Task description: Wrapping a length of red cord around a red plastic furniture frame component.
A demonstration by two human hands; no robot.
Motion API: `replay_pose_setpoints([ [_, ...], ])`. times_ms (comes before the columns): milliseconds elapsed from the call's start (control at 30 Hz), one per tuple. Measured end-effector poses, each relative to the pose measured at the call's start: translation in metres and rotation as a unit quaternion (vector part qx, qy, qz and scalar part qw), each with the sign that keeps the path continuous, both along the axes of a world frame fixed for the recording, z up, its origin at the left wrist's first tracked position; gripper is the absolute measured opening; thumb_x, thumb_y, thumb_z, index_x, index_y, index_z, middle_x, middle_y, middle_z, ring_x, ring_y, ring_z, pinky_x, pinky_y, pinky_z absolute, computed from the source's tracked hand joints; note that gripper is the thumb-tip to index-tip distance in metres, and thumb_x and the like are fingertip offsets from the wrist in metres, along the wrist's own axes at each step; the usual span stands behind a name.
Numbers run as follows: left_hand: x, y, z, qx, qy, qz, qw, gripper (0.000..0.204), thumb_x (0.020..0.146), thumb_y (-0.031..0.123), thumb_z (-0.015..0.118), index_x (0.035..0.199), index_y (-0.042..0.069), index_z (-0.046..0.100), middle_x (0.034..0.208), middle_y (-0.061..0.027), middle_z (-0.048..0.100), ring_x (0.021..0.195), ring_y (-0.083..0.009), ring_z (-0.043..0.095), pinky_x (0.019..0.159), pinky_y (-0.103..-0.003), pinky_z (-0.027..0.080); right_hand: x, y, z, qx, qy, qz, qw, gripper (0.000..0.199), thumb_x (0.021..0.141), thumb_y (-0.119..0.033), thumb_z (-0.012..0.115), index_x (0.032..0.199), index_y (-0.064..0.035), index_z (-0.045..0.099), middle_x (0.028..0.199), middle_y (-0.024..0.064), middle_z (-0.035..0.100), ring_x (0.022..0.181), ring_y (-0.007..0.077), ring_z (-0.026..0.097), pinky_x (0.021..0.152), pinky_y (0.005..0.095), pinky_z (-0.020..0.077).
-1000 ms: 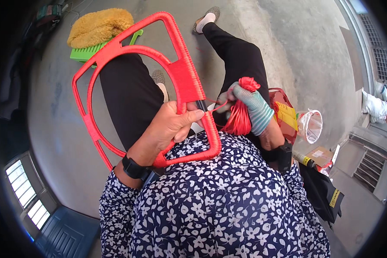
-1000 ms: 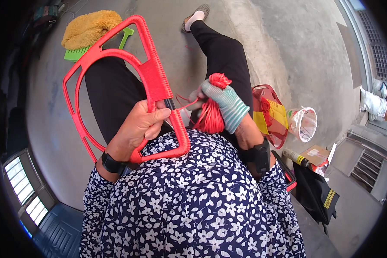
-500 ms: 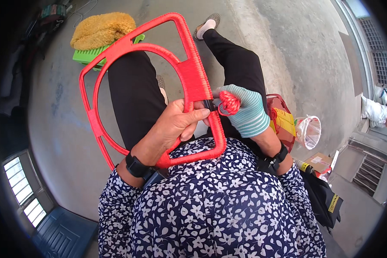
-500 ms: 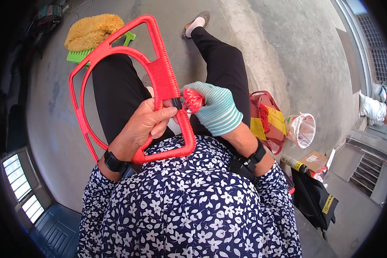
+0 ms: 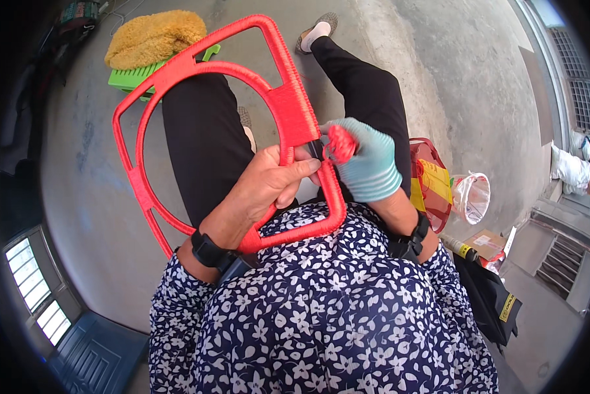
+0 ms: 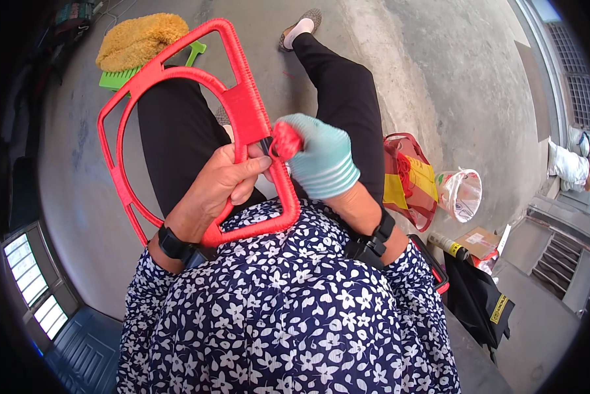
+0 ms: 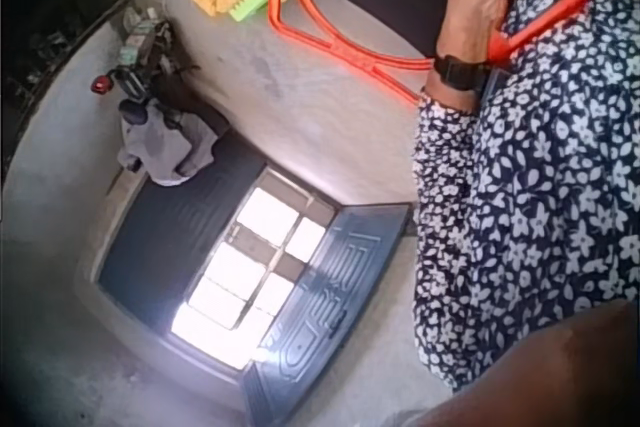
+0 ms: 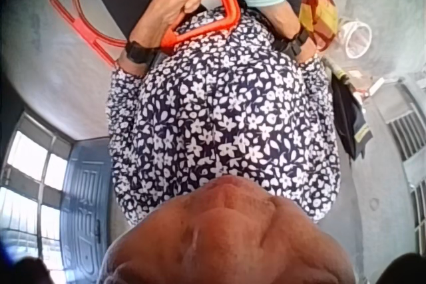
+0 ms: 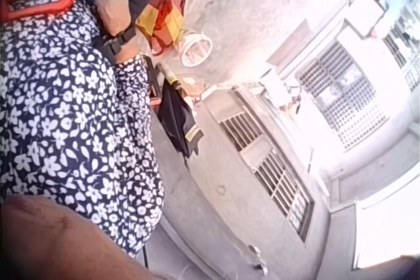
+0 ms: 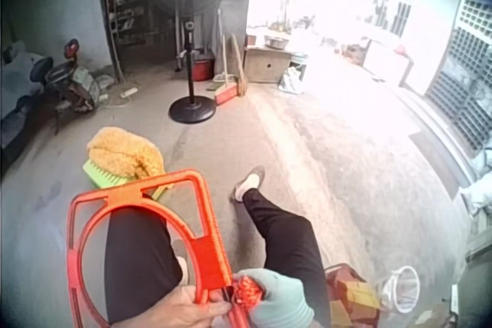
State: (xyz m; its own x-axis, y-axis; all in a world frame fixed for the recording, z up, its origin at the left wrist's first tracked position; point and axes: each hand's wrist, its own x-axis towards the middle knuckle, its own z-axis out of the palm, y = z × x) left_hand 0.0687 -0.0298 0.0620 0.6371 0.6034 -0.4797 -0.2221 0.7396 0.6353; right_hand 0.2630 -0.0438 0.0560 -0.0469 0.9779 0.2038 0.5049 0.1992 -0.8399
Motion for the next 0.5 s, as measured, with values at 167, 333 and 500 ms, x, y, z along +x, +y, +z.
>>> replay_pose_setpoints([
  [167, -0.004, -0.002, -0.003, 0.033, 0.002, 0.042, 0.999, 0.018, 0.094, 0.018, 0.059, 0.099, 0.001, 0.055, 0.076, -0.0062, 0.060, 0.048, -0.0059, 0.050, 0.039, -0.018, 0.038, 0.018, 0.018, 0.024, -0.159, 0.235, -0.038, 0.958, 0.025, 0.081, -0.011, 0.071, 0.103, -0.0035, 0.063, 0.090, 0.0062, 0.066, 0.078, 0.0095, 0.061, 0.071, 0.0254, 0.0514],
  [333, -0.013, 0.003, -0.007, -0.022, -0.066, 0.073, 0.995, 0.027, 0.095, 0.028, 0.056, 0.102, 0.002, 0.056, 0.078, -0.0070, 0.061, 0.060, -0.0102, 0.057, 0.048, -0.022, 0.046, 0.009, 0.019, 0.077, 0.092, -0.345, -0.118, 0.927, 0.037, 0.071, -0.020, 0.078, 0.106, -0.0122, 0.068, 0.092, 0.0122, 0.062, 0.081, 0.0332, 0.063, 0.069, 0.0369, 0.0518],
  [500, -0.014, 0.005, -0.009, -0.040, -0.170, 0.082, 0.981, 0.030, 0.093, 0.024, 0.062, 0.109, 0.000, 0.057, 0.088, -0.0073, 0.065, 0.073, -0.0129, 0.063, 0.064, -0.027, 0.053, -0.009, 0.008, 0.067, 0.196, -0.306, 0.195, 0.911, 0.052, 0.070, -0.009, 0.071, 0.121, -0.0087, 0.060, 0.100, 0.0130, 0.062, 0.085, 0.0321, 0.064, 0.073, 0.0364, 0.0529],
])
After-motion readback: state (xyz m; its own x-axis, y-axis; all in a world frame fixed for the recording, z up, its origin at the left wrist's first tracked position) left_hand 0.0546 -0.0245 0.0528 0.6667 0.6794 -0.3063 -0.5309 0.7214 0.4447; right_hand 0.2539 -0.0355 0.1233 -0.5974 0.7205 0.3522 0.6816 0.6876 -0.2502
